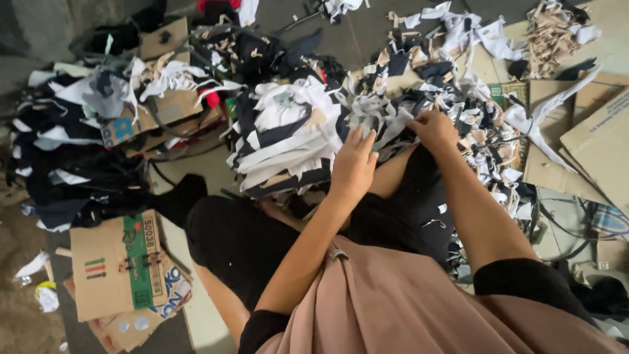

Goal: The person sits on the floor and sorts through piles of black and white fabric scraps. They pick up pieces, separate them, and place them into a pile on a cardboard box. The person also handles a larger piece of cardboard, folding it and placing it on the pile.

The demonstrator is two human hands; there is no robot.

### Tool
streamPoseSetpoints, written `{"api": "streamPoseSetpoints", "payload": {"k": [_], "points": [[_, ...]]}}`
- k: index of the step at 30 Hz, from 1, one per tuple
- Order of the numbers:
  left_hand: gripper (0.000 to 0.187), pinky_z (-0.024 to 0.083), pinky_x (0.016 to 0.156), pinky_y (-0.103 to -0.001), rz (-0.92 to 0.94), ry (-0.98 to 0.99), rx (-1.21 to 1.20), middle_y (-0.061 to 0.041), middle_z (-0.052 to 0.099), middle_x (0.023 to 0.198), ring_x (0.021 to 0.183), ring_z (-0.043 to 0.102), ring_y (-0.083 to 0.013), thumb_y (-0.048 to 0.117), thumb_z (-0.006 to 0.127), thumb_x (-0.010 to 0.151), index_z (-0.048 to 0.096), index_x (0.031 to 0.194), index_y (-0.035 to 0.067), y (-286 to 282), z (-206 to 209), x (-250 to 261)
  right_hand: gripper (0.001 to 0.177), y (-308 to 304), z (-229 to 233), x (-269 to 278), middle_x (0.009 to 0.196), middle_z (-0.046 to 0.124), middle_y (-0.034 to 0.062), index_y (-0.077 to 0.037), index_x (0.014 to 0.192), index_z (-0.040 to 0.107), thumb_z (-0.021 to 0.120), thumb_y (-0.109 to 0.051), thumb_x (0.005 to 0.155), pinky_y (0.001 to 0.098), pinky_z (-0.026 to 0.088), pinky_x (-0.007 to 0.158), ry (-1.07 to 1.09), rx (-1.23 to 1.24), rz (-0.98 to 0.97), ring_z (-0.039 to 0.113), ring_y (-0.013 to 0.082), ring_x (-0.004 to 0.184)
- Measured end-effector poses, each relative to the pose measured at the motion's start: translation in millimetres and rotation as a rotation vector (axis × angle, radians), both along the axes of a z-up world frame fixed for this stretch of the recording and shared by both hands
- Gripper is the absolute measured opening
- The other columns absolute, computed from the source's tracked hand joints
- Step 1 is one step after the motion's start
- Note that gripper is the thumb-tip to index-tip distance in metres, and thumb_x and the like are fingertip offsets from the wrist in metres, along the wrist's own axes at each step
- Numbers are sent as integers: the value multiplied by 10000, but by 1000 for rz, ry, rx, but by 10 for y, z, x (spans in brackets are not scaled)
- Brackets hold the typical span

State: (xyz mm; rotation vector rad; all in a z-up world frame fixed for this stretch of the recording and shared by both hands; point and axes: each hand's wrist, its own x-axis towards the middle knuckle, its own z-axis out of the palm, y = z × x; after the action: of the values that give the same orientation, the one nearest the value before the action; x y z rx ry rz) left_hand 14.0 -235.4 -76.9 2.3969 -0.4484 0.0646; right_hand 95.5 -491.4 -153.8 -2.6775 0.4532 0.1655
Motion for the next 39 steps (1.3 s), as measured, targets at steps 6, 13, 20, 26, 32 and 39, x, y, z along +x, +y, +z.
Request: {"api": "streamPoseSetpoints", "payload": {"k": [6,13,20,26,32,39], "points": [[569,493,1086,-477,-7,13,-110,-270,484,1518,1390,505,-419,194,663,981,482,1506,71,22,78,72,285,4,856,-331,888,744,-48,-335,1043,771,813,-536,845,429,540,751,-40,248,-1,727,246,845],[665,434,1104,-590,-205,53,-291,-304,391,1575,1423,417,-517,262,695,977,417,1551,73,-319,292,139,146,167,2199,-893,841,680,5,-104,991,670,785,-121,903,271,585,798,-181,1029,-64,705,115,843],[728,366,1134,-540,-324,317,-357,-129,174,1716,1525,290,-373,210,645,1008,242,1614,203,-434,606,123,31,-37,2891,-1066,1043,735,121,-83,992,665,663,-59,973,273,646,884,-60,1413,291,749,223,957],[790,412,1195,-512,-335,6,-427,-215,320,1658,1524,381,-417,127,711,992,239,1608,277,-498,511,140,47,-182,3127,-1123,1032,709,50,-96,1013,682,644,-83,988,275,671,860,-107,1443,441,728,167,919],[311,540,630,-241,-401,332,-460,-94,718,1213,725,622,-135,129,608,996,641,1305,121,-490,966,11,53,-180,3167,-1063,1017,731,57,-106,1020,689,642,-85,1009,270,687,793,-167,1489,379,754,174,861],[293,512,944,-342,-378,557,-666,-48,764,1066,1059,728,-199,322,510,1032,702,997,105,-188,1266,-5,236,-266,2626,-922,1088,739,224,74,1170,713,676,-148,1100,453,582,887,-326,135,73,701,334,973]]}}
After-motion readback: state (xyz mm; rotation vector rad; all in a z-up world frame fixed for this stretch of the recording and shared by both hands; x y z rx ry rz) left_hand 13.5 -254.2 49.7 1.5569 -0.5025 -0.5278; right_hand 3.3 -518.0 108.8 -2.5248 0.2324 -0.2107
